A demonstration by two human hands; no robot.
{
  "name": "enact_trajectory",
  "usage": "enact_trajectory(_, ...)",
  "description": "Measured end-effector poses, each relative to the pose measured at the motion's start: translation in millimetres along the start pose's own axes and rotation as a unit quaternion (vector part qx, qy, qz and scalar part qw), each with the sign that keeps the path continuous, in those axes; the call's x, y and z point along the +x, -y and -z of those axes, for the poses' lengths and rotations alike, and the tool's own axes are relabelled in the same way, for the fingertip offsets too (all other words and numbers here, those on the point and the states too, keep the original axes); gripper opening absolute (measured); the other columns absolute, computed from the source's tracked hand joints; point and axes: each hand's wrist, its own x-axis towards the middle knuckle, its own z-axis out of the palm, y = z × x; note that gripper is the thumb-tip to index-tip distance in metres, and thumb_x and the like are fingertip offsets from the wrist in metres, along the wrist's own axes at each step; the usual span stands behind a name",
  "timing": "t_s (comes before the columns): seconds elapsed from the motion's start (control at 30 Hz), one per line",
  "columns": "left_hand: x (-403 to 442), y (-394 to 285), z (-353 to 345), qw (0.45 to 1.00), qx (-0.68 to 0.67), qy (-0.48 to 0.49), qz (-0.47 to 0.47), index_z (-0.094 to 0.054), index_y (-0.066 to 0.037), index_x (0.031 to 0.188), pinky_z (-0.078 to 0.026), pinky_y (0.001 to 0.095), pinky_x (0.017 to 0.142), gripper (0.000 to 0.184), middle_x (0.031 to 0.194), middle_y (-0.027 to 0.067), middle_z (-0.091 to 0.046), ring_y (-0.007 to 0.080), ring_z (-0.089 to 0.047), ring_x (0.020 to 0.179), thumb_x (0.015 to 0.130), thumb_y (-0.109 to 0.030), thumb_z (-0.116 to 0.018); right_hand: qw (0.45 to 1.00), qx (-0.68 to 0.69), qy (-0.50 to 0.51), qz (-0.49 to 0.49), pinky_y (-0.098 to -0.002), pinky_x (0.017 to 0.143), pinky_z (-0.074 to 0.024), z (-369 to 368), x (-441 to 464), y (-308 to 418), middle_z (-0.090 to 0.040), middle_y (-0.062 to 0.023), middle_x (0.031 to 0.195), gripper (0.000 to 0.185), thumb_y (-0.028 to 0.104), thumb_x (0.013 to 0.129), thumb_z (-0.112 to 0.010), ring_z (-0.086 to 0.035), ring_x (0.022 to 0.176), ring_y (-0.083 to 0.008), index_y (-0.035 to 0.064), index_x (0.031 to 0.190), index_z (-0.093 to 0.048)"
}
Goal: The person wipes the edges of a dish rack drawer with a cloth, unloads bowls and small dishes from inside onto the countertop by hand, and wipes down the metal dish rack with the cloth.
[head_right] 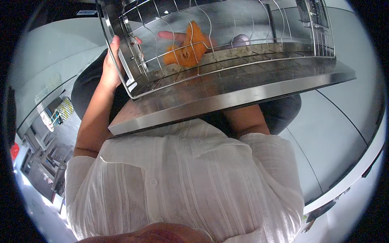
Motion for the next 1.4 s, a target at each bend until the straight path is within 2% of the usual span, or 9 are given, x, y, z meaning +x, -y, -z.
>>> enact_trajectory(0.4,-0.2,-3.0,0.3,1.0,0.019,-0.001,-0.003,-0.062,-0.002,0.107,-0.052,0.0314,0.07,0.073,0.082,0.01,-0.065,0.0184,-0.064,0.074,0.096,-0.068,-0.033,0.966,0.086,0.209,-0.125,-0.0444,0.105,-0.0466,18.8,13.0,34.7,-0.044,-0.0202,0.143,0.09,0.023,0.094,-0.065,-0.044,0.134,-0.0345,0.0174,0.156,0.001)
enact_trajectory(0.5,-1.2,-5.3,-1.0,1.0,-0.006,0.017,0.005,-0.062,-0.003,0.107,-0.052,0.0315,0.071,0.072,0.083,0.0092,-0.065,0.018,-0.063,0.075,0.096,-0.067,-0.033,0.96,0.066,0.247,-0.113,-0.0456,0.107,-0.0465,17.5,10.8,41.1,-0.039,-0.0201,0.148,0.083,0.028,0.099,-0.056,-0.042,0.136,-0.0353,0.0177,0.156,0.004)
enact_trajectory(0.6,1.9,-1.3,1.2,0.999,-0.025,0.031,-0.001,-0.061,-0.003,0.107,-0.051,0.0315,0.071,0.07,0.085,0.0084,-0.065,0.0177,-0.063,0.077,0.097,-0.066,-0.033,0.971,0.062,0.192,-0.131,-0.0459,0.107,-0.0466,29.2,2.8,47.4,-0.037,-0.0204,0.149,0.078,0.031,0.101,-0.051,-0.043,0.135,-0.0349,0.0158,0.156,0.001)
enact_trajectory(0.67,5.4,1.3,5.1,0.996,-0.051,0.071,-0.016,-0.06,-0.003,0.109,-0.051,0.0304,0.075,0.069,0.087,0.008,-0.065,0.0165,-0.063,0.081,0.098,-0.065,-0.033,0.988,0.05,0.097,-0.109,-0.0454,0.102,-0.0487,31.7,-0.6,44.7,-0.045,-0.0224,0.139,0.064,0.033,0.101,-0.045,-0.051,0.125,-0.0348,0.0073,0.151,-0.013)
enact_trajectory(0.73,7.1,1.4,2.7,0.995,-0.054,0.079,-0.041,-0.059,-0.003,0.109,-0.05,0.0295,0.079,0.066,0.09,0.0092,-0.066,0.0154,-0.063,0.085,0.099,-0.064,-0.035,0.999,-0.012,-0.023,-0.03,-0.0448,0.096,-0.0518,-12.2,-11.2,32.3,-0.058,-0.0248,0.125,0.056,0.034,0.101,-0.037,-0.061,0.111,-0.0349,-0.0042,0.142,-0.034)
enact_trajectory(0.77,6.1,-2.8,1.3,0.996,-0.02,0.086,-0.034,-0.057,-0.006,0.109,-0.047,0.0304,0.078,0.071,0.092,0.0085,-0.063,0.0162,-0.059,0.087,0.093,-0.071,-0.035,0.995,-0.058,-0.076,0.01,-0.0451,0.094,-0.0527,-24.5,-16.4,26.2,-0.062,-0.0256,0.12,0.057,0.034,0.101,-0.035,-0.065,0.106,-0.0352,-0.0079,0.139,-0.041)
enact_trajectory(0.83,6.6,-3.1,0.2,0.995,-0.038,0.087,-0.028,-0.057,-0.006,0.111,-0.047,0.0299,0.077,0.072,0.093,0.0086,-0.064,0.0155,-0.059,0.087,0.093,-0.072,-0.035,0.974,-0.167,-0.127,0.088,-0.0465,0.095,-0.0523,-20.7,-26.8,21.3,-0.062,-0.0255,0.121,0.057,0.035,0.101,-0.037,-0.064,0.107,-0.036,-0.0073,0.139,-0.041)
enact_trajectory(1.27,7.9,-4.4,1.9,0.993,-0.051,0.108,-0.024,-0.055,-0.003,0.121,-0.049,0.0293,0.077,0.076,0.093,0.0089,-0.063,0.0155,-0.059,0.086,0.093,-0.071,-0.039,0.993,-0.085,-0.058,0.064,-0.0464,0.097,-0.052,-20.6,-22.9,24.1,-0.057,-0.0259,0.127,0.057,0.034,0.101,-0.043,-0.061,0.113,-0.0371,-0.0071,0.141,-0.037)
enact_trajectory(1.4,4.5,-1.5,7.0,0.998,-0.037,0.049,-0.03,-0.053,-0.004,0.123,-0.049,0.0281,0.075,0.066,0.094,0.0082,-0.065,0.0135,-0.059,0.085,0.096,-0.063,-0.043,0.996,-0.067,-0.036,0.052,-0.0464,0.097,-0.0519,-19.8,-21.3,23.3,-0.056,-0.026,0.129,0.058,0.034,0.101,-0.044,-0.06,0.114,-0.0374,-0.007,0.141,-0.036)
